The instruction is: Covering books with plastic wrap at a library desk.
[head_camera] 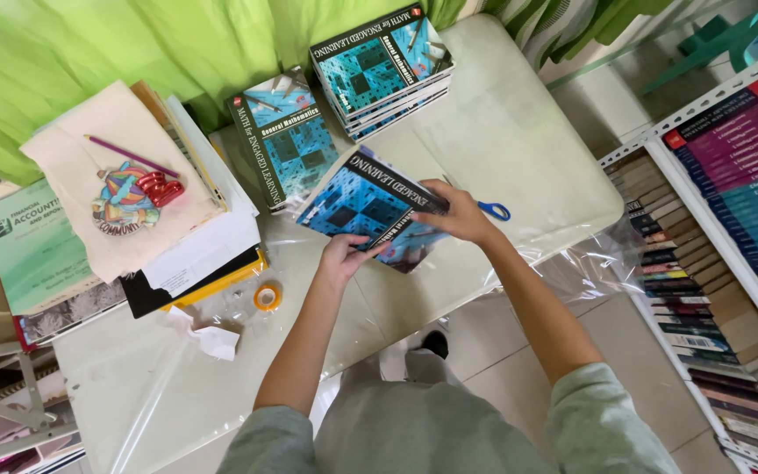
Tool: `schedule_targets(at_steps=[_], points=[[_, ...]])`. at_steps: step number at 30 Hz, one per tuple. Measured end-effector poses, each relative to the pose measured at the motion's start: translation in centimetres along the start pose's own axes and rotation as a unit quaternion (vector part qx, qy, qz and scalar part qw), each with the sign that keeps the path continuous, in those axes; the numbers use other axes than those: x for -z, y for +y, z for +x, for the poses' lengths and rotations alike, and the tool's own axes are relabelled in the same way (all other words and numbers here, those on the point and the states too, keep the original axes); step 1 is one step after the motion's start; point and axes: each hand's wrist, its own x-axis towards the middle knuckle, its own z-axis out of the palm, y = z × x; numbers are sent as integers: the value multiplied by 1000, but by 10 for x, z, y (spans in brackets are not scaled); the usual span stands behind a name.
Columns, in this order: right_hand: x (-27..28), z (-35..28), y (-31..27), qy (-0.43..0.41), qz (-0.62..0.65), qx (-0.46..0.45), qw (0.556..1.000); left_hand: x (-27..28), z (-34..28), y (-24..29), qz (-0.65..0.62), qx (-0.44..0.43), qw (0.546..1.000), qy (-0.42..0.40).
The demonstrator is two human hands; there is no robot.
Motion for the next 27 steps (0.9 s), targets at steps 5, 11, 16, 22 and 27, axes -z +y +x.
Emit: schedule_targets(at_steps=[5, 11, 16, 22, 27], points=[[8, -10, 64, -74, 109, -79, 988, -79, -64, 18, 176, 40, 981, 67], [9, -25, 86, -25, 197, -221, 955, -82, -66, 30, 563, 25, 823, 74], [5, -23, 101, 54, 18, -166, 985, -56, -29, 7, 473, -40, 880, 10], [-26, -75, 83, 232, -227, -110, 940, -101, -11, -9, 191, -152, 969, 23], [-67, -53, 5, 175, 66, -42, 981, -121, 12, -40, 30, -191, 976, 99]])
